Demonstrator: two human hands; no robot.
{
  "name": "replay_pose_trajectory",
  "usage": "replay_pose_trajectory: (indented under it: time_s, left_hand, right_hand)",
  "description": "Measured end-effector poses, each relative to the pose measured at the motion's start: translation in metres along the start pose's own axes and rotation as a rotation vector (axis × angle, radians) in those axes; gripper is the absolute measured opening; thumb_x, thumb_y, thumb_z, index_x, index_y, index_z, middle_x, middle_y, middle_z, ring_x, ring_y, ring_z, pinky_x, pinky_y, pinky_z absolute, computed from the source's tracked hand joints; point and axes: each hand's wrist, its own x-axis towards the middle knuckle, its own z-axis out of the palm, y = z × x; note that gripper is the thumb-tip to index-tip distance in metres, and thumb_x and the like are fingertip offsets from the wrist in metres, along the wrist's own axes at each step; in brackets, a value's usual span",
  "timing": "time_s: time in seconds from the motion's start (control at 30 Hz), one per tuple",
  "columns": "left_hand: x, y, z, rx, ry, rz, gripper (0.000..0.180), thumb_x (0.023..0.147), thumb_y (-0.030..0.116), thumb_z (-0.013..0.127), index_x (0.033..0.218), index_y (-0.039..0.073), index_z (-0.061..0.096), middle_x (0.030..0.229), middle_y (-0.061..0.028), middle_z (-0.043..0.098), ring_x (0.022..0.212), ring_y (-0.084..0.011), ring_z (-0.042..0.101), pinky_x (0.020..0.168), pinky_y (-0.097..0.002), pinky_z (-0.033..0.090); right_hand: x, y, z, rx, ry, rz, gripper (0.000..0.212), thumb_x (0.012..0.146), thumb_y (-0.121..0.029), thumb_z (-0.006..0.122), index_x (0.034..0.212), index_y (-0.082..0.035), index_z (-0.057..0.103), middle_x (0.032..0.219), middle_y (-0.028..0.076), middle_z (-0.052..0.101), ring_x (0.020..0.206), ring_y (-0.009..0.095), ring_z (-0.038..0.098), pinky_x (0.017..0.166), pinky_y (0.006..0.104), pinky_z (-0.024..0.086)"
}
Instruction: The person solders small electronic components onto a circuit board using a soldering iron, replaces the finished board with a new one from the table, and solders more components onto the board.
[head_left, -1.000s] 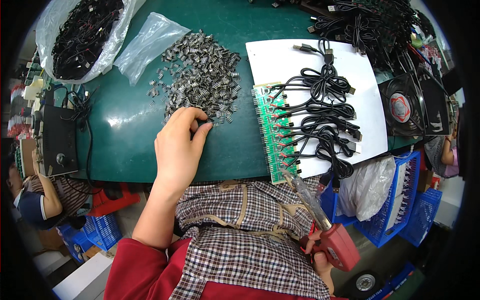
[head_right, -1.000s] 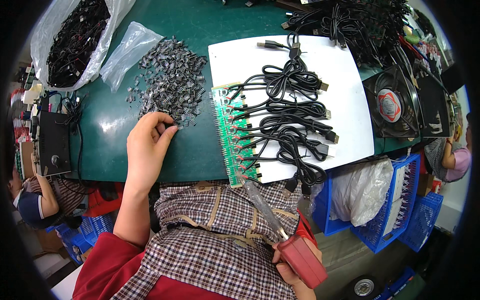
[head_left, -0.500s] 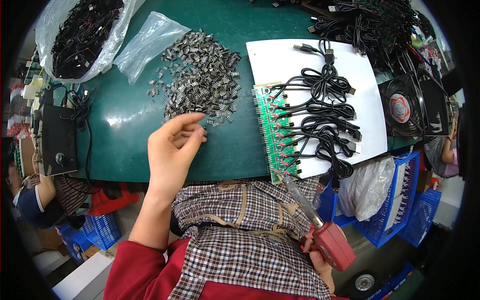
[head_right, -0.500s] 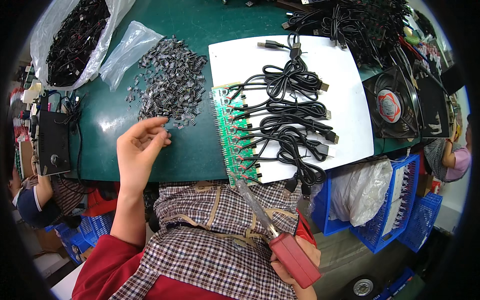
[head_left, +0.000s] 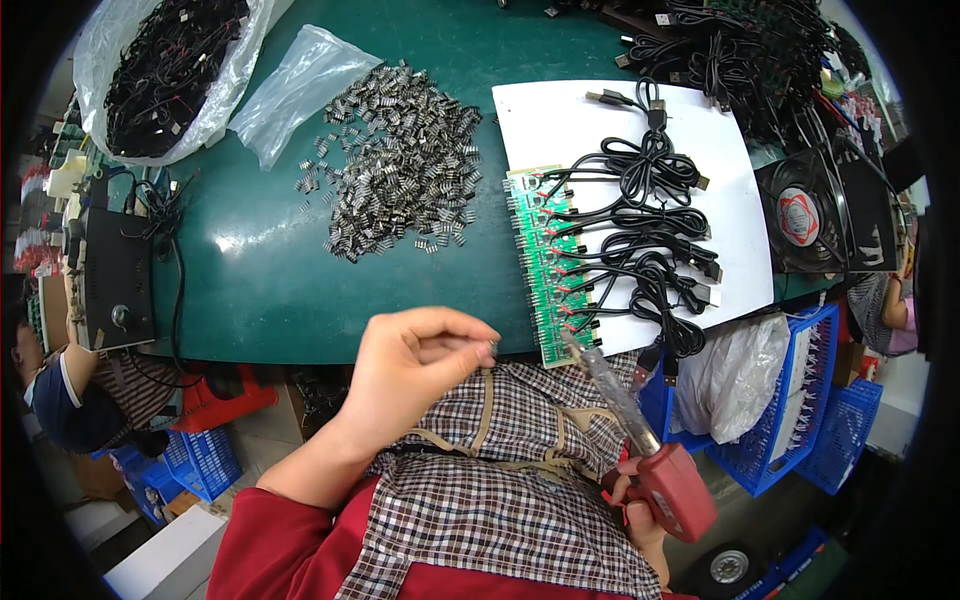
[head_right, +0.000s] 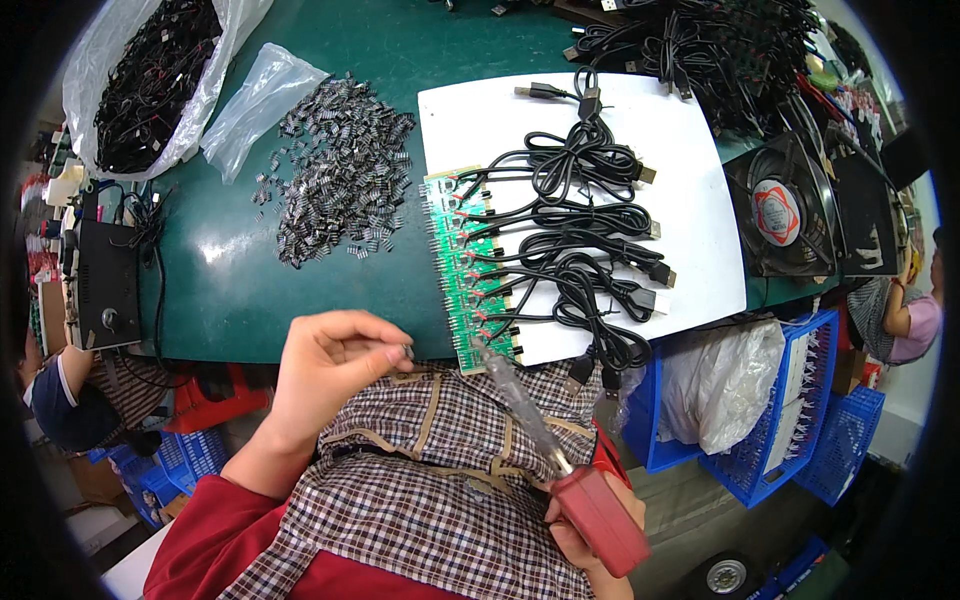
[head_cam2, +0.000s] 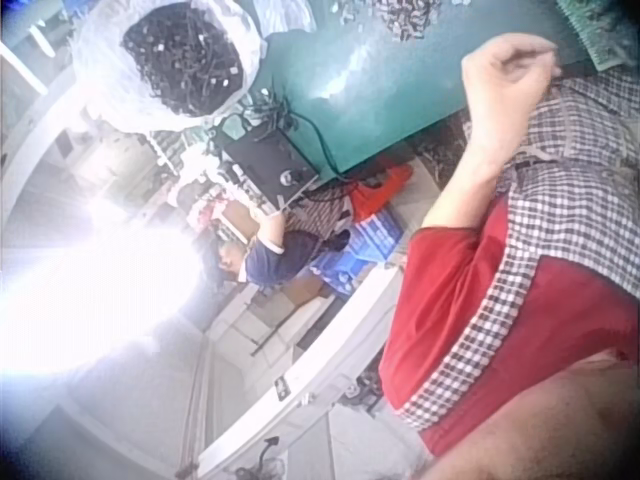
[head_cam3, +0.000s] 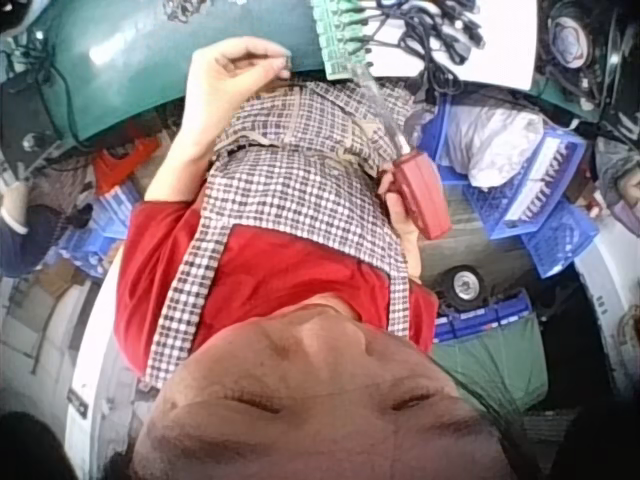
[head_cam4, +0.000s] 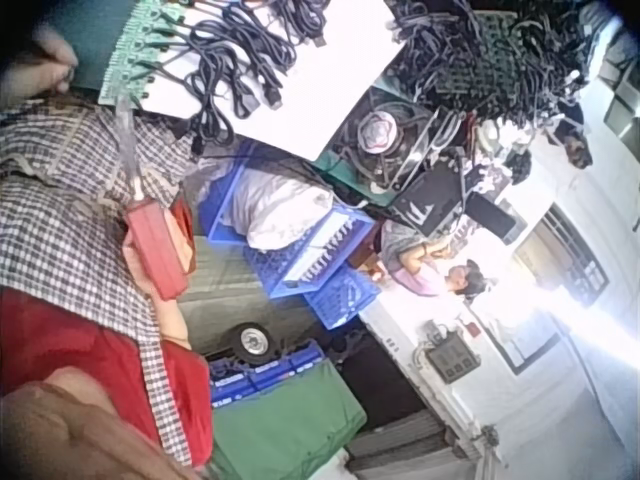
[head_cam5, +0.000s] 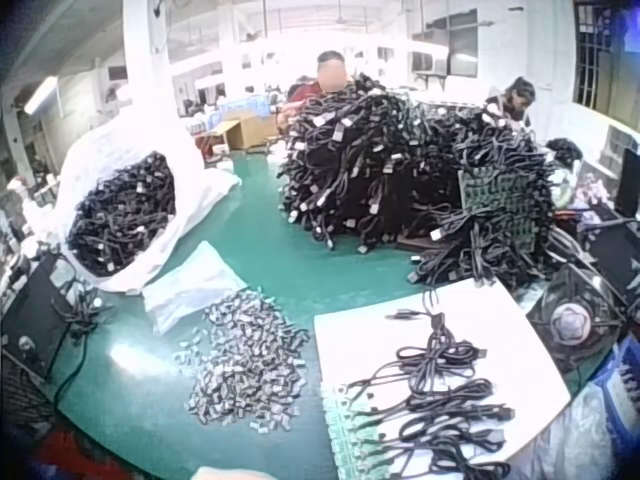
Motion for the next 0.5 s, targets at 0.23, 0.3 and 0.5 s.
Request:
replay_pose_trajectory:
  time_s: [0.23, 0.3, 0.5]
  left_hand:
    - [-0.005, -0.002, 0.024, -0.109, -0.096, 0.018, 0.015, 0.082, -0.005, 0.055, 0.096, -0.009, 0.06, 0.091, -0.009, 0.06, 0.085, -0.0136, 0.062, 0.076, -0.021, 0.051]
    - [-0.006, 0.002, 0.022, -0.11, -0.046, -0.03, 0.013, 0.081, -0.006, 0.055, 0.093, -0.009, 0.061, 0.091, -0.01, 0.06, 0.083, -0.0141, 0.062, 0.075, -0.0223, 0.051]
    - [0.017, -0.01, -0.012, 0.854, 0.466, 0.595, 0.014, 0.072, -0.01, 0.059, 0.084, -0.003, 0.061, 0.076, -0.0079, 0.058, 0.065, -0.0134, 0.056, 0.059, -0.0222, 0.045]
  right_hand:
    - [0.003, -0.003, 0.004, 0.481, -0.096, 0.053, 0.065, 0.077, -0.041, 0.066, 0.114, 0.007, 0.043, 0.096, 0.017, 0.057, 0.049, 0.016, 0.05, 0.043, 0.0258, 0.041]
    - [0.003, -0.01, 0.008, 0.547, -0.041, 0.088, 0.064, 0.077, -0.041, 0.066, 0.113, 0.006, 0.043, 0.095, 0.016, 0.057, 0.048, 0.016, 0.05, 0.042, 0.0258, 0.041]
    - [0.0, -0.012, 0.01, 0.759, 0.052, 0.232, 0.067, 0.069, -0.034, 0.077, 0.11, 0.004, 0.04, 0.094, 0.02, 0.06, 0.058, 0.019, 0.056, 0.052, 0.0288, 0.048]
